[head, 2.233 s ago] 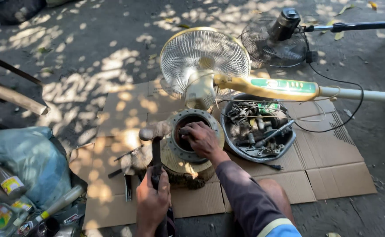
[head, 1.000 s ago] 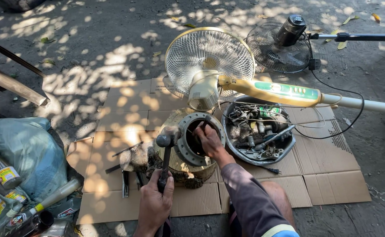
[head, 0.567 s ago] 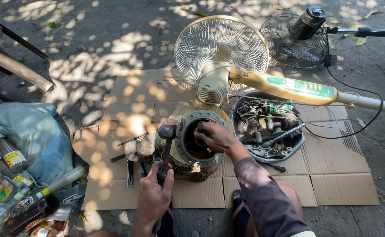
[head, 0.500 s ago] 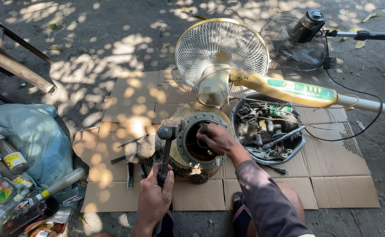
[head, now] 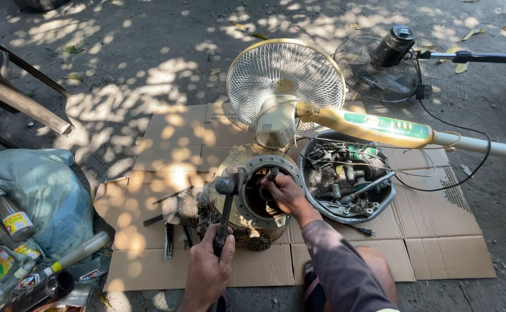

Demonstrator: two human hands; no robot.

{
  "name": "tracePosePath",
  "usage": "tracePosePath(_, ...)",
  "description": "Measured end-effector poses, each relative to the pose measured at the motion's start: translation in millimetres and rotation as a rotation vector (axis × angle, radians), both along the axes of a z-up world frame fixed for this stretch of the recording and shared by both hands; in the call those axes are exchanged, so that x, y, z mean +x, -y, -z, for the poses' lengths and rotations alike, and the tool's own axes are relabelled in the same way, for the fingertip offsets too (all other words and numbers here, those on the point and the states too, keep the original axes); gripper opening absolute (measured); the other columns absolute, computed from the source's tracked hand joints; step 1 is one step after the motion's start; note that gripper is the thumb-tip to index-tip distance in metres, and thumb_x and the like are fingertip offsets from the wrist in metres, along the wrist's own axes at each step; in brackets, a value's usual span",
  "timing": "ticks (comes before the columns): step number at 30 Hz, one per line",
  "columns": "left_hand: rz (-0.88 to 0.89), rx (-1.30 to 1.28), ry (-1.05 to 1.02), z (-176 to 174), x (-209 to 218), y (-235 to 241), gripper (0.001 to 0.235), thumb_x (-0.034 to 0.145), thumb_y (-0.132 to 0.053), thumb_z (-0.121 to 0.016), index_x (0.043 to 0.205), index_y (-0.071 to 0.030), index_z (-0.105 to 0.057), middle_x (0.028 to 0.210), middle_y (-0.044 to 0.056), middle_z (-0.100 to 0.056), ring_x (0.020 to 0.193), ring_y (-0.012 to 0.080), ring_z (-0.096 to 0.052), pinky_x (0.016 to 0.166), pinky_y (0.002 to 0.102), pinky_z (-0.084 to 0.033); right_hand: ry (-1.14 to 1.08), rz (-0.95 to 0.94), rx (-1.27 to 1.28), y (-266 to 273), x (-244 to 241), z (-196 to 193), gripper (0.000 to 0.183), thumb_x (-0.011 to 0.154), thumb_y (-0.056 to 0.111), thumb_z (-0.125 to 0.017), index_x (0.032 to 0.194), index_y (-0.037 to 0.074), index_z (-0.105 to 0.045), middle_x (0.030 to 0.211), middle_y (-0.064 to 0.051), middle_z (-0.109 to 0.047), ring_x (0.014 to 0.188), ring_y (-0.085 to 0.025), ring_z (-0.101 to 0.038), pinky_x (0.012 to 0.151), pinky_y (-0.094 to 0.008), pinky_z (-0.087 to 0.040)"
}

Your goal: Disassemble a mechanical component using a hammer and punch

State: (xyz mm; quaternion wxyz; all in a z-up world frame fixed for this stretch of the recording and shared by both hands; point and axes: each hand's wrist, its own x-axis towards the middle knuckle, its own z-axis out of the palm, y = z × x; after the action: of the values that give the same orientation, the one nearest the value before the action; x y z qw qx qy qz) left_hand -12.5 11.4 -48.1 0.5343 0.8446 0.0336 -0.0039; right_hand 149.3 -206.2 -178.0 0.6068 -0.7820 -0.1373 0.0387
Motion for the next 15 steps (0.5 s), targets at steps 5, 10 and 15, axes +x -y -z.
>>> tracePosePath(5, 0.035, 0.102, 0.089, -45, -5, 25, 0.025, 0.093, -0.023, -0.061, 0.107, -0.005, -0.072, 0.057, 0.002, -0.069, 0.043, 0.0107, -0.052, 0.042, 0.030, -0.043, 0.195, 0.019, 0.165, -15, -17, -6, 0.033, 0.103, 0.032, -0.056, 0.099, 0.003, -0.071, 0.099, -0.005, -0.064, 0.086, -0.019, -0.058, 0.079, -0.034, -0.045)
tracePosePath(10, 0.083, 0.114, 0.271, -70, -11, 40, 0.021, 0.092, -0.017, -0.062, 0.110, -0.006, -0.067, 0.063, -0.001, -0.070, 0.044, 0.0079, -0.055, 0.041, 0.027, -0.045, 0.250, -0.004, 0.105, -32, -39, -11, 0.027, 0.102, 0.028, -0.055, 0.111, 0.010, -0.073, 0.115, -0.008, -0.071, 0.104, -0.026, -0.066, 0.091, -0.039, -0.052)
tracePosePath(15, 0.060, 0.295, 0.168, -45, -19, 33, 0.022, 0.092, -0.019, -0.062, 0.110, -0.009, -0.066, 0.068, 0.005, -0.078, 0.041, 0.0156, -0.064, 0.040, 0.037, -0.050, 0.308, 0.053, 0.014, -38, -41, 9, 0.023, 0.100, 0.027, -0.060, 0.114, 0.014, -0.072, 0.114, -0.005, -0.075, 0.105, -0.025, -0.069, 0.090, -0.039, -0.056)
